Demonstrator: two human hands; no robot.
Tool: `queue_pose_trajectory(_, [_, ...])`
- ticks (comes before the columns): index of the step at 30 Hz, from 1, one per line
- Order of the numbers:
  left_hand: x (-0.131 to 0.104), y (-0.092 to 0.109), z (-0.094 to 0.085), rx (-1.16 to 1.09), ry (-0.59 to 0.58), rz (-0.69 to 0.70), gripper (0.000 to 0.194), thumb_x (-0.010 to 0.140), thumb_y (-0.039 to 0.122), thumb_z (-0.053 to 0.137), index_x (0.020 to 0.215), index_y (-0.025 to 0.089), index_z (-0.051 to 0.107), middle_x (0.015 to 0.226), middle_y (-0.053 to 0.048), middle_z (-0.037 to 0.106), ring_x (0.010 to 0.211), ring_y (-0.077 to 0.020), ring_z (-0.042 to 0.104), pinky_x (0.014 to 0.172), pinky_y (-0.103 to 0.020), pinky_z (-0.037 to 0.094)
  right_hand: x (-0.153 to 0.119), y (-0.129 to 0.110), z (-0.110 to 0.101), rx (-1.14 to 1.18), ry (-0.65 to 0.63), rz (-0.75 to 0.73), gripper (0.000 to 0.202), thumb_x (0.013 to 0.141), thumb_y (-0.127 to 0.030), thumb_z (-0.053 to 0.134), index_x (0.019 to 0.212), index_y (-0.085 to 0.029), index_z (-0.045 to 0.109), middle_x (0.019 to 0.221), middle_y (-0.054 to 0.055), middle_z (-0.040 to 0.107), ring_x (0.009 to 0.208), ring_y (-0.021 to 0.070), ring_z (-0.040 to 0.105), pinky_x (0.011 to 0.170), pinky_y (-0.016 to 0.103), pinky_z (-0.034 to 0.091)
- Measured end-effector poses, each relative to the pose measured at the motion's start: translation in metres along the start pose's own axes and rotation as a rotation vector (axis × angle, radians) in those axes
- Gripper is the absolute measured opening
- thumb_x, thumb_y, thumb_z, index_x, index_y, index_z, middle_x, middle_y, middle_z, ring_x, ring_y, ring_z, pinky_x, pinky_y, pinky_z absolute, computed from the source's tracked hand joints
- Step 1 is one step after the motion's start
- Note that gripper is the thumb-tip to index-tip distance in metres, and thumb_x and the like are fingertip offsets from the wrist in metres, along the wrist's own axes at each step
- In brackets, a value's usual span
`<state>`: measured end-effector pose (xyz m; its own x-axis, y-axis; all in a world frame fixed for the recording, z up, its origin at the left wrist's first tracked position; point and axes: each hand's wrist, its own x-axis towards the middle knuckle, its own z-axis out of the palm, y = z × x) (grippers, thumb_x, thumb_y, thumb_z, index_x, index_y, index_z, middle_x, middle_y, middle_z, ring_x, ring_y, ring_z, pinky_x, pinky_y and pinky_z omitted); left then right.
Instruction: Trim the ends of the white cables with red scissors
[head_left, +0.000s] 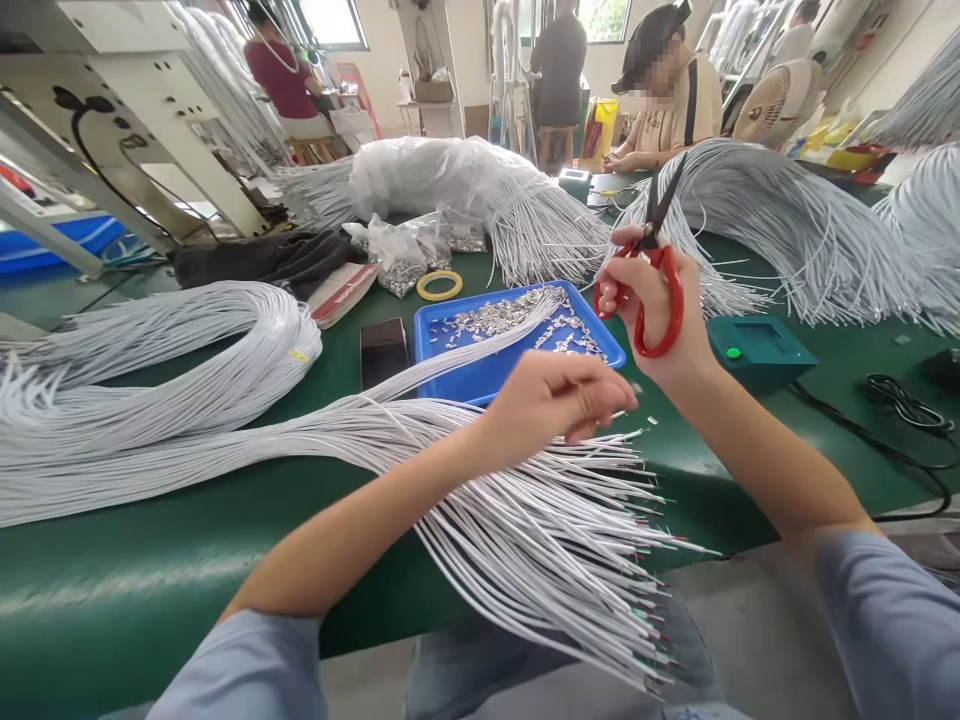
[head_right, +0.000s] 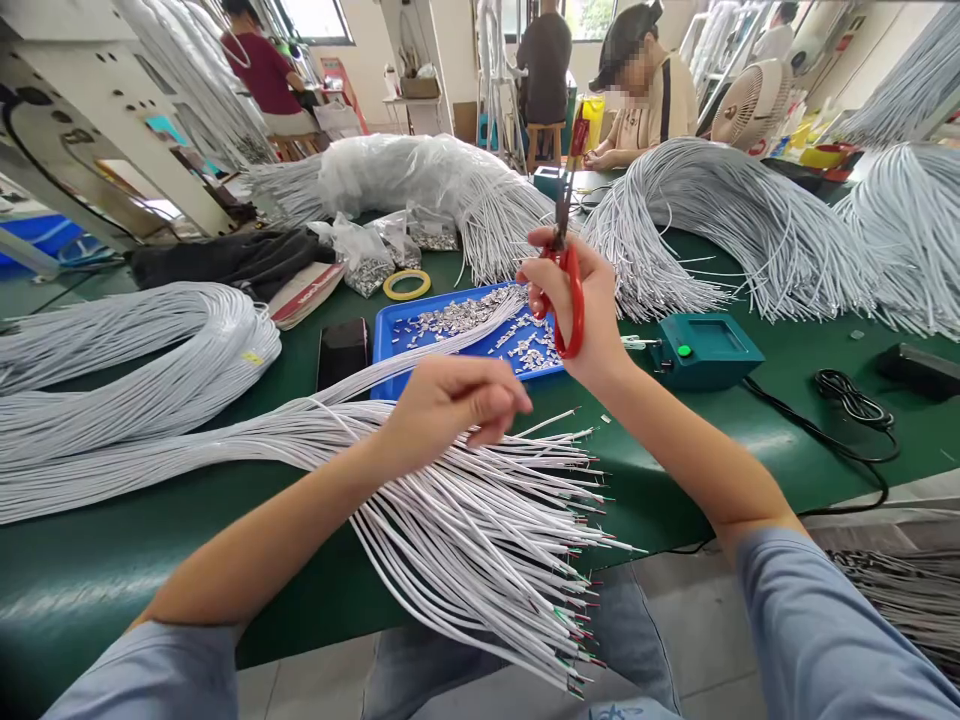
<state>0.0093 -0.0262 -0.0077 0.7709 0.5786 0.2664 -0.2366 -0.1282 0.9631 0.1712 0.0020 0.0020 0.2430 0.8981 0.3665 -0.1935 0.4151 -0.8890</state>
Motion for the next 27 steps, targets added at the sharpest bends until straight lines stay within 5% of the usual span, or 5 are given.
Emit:
queue_pose_trajectory(4, [0.018, -0.012, -0.026, 0.075, 0.223, 0.168, 0.022, 0.076, 0.038, 0.075, 0.080, 0.016, 0.071, 0.063, 0.003, 0.059, 0.051, -0.0050, 0.057, 0.053, -0.019, 0.049, -0.014, -0.006, 0.006, -0.068, -0.062, -0.038, 0.017, 0.073, -0.018, 0.064, 0.090, -0.022, 0.061, 0.067, -0.004, 0.062, 0.056, 0.0075, 0.052, 0.054, 0.024, 0.043])
queue_pose_trajectory(9, [0.019, -0.010, -0.032, 0.140, 0.386, 0.231, 0.020, 0.071, 0.033, 0.079, 0.075, 0.015, 0.073, 0.058, 0.002, 0.062, 0.051, -0.0056, 0.057, 0.053, -0.019, 0.049, -0.022, -0.011, 0.006, -0.124, -0.166, -0.097, 0.019, 0.075, -0.024, 0.071, 0.093, -0.026, 0.064, 0.075, -0.005, 0.069, 0.068, 0.0102, 0.064, 0.069, 0.027, 0.054])
queue_pose_trajectory(27, [0.017, -0.012, -0.033, 0.039, 0.326, 0.248, 0.017, 0.074, 0.032, 0.078, 0.078, 0.017, 0.074, 0.061, 0.000, 0.068, 0.047, -0.0069, 0.059, 0.048, -0.019, 0.051, -0.028, -0.016, 0.009, -0.133, -0.244, -0.178, 0.027, 0.069, -0.022, 0.079, 0.091, -0.023, 0.064, 0.071, -0.005, 0.068, 0.066, 0.0101, 0.064, 0.066, 0.027, 0.056])
